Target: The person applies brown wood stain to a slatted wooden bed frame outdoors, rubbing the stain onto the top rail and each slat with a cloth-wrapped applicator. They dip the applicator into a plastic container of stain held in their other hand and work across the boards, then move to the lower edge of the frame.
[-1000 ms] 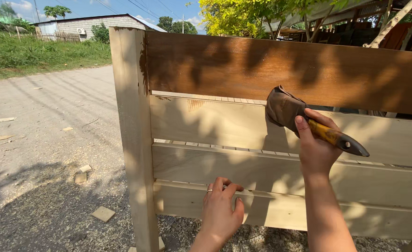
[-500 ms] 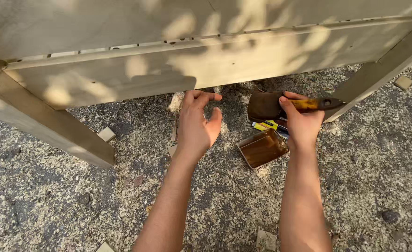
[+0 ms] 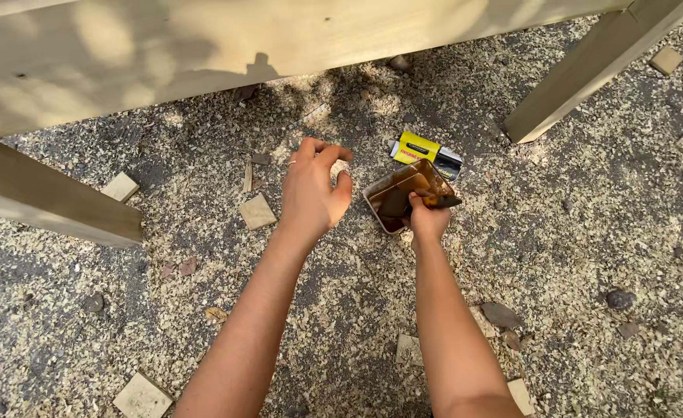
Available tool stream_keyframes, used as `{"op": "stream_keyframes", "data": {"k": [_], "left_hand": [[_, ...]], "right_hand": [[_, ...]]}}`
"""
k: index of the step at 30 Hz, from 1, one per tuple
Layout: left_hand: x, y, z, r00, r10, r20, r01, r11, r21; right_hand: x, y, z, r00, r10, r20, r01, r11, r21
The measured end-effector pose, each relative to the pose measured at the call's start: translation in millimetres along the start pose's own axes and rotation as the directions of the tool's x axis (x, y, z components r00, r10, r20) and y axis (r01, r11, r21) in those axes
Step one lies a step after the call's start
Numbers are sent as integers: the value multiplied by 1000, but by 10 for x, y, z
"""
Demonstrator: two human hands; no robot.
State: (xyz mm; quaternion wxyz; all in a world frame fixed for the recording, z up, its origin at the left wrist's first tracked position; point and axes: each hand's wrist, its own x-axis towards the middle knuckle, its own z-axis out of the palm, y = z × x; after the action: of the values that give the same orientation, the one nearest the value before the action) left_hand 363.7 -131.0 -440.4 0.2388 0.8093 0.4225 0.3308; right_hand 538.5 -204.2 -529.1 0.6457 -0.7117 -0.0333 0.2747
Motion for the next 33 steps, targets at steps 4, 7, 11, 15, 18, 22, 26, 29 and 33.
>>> {"op": "stream_keyframes", "data": {"k": [4,7,11,15,18,22,26,29,33], "left_hand": [[4,44,-28,1000,-11,23,12,1000,-18],[15,95,-97,1000,5,5,-5,1000,-23],[28,125,-232,1000,-14,-13,13,999,-32],[132,169,-362,995,-101,2,101,995,-14],[252,266,-437,997,-29,-73,24,997,-76],[325,416,-509,986,23,-163,-41,993,-108],[316,475,-677,982,17,-186,-40,992,-122],[287,461,-847,984,-52,-171,34,993,-110],[136,466,-1037,979,-128,-160,113,989,-98]], "right_hand": [[-79,-37,68,997,42,-61,-42,999,-11],[-80,-145,17,988,85,-128,-89,996,-25],[-87,-251,-206,989,146,31,-149,955,256],[-118,-226,-418,983,107,147,-165,867,470],[-145,-222,-476,996,8,91,-33,960,278],[-125,-325,-412,997,35,67,-47,979,200],[-95,-547,-203,997,71,16,-72,995,76],[-165,-732,-11,991,128,-22,-128,992,23],[-296,-919,128,984,174,-33,-173,984,42]]}}
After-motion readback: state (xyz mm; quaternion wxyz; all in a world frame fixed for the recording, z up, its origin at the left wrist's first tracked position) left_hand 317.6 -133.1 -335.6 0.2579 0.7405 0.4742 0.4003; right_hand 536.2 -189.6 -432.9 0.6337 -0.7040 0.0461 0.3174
